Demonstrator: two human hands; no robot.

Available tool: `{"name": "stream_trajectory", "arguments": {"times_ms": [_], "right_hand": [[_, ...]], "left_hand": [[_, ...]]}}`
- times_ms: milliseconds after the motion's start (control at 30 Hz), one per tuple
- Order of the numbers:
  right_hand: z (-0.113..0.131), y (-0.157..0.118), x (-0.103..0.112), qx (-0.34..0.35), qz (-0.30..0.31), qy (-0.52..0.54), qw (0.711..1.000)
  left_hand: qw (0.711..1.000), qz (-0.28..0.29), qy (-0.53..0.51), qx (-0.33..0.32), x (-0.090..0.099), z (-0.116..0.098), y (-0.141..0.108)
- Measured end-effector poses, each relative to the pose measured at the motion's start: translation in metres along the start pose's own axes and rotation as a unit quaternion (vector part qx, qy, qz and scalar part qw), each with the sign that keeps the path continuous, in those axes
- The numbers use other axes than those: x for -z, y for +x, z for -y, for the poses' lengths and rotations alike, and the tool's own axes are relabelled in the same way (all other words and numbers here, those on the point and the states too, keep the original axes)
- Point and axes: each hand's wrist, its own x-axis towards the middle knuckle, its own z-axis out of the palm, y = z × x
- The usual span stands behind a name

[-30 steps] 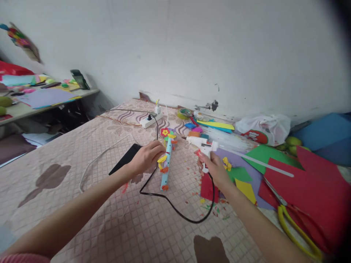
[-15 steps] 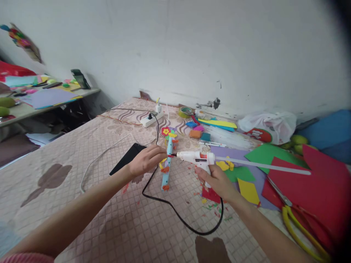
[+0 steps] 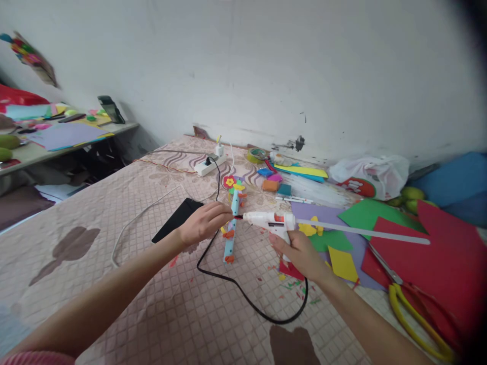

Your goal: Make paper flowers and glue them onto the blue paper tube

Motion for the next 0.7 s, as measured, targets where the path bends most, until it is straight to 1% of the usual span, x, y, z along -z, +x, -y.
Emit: {"name": "stream_trajectory", "arguments": {"times_ms": [133,233,333,400,467,533,567,600,633,667,700], "right_hand": [[0.0,0.0,0.001,-0.004,-0.002,-0.004,1.0],[0.0,-0.001,0.002,-0.003,0.0,-0.007,1.0],[-0.001,-0.002,0.002,-0.007,-0.008,-0.01,1.0],[-0.003,0.0,0.002,-0.016,-0.017,0.0,1.0],[-0.009,0.005,0.002,-0.032,-0.04,0.011,0.999],[-0.018,0.015,0.002,-0.049,-0.079,0.004,0.996],[-0.024,0.022,0.002,-0.053,-0.1,-0.008,0.994],[-0.03,0.029,0.002,-0.054,-0.117,-0.021,0.991],[-0.036,0.037,0.002,-0.05,-0.125,-0.025,0.991],[-0.042,0.044,0.002,-0.046,-0.13,-0.025,0.99],[-0.048,0.051,0.002,-0.043,-0.132,-0.025,0.99]], "left_hand": [[1.0,-0.001,0.005,-0.006,0.001,0.001,-0.001],[1.0,0.0,0.007,0.001,0.001,0.001,-0.002],[1.0,0.002,-0.006,0.015,0.0,0.0,-0.003],[0.999,-0.009,-0.018,0.042,-0.002,0.001,-0.003],[0.993,-0.038,-0.035,0.105,-0.005,0.004,-0.003],[0.973,-0.069,-0.059,0.211,-0.009,0.011,-0.003],[0.954,-0.077,-0.08,0.28,-0.011,0.016,-0.002],[0.927,-0.08,-0.106,0.35,-0.014,0.023,-0.001],[0.894,-0.079,-0.14,0.419,-0.017,0.03,0.0],[0.85,-0.064,-0.194,0.486,-0.02,0.038,0.001],[0.834,-0.046,-0.22,0.505,-0.023,0.046,0.002]]}}
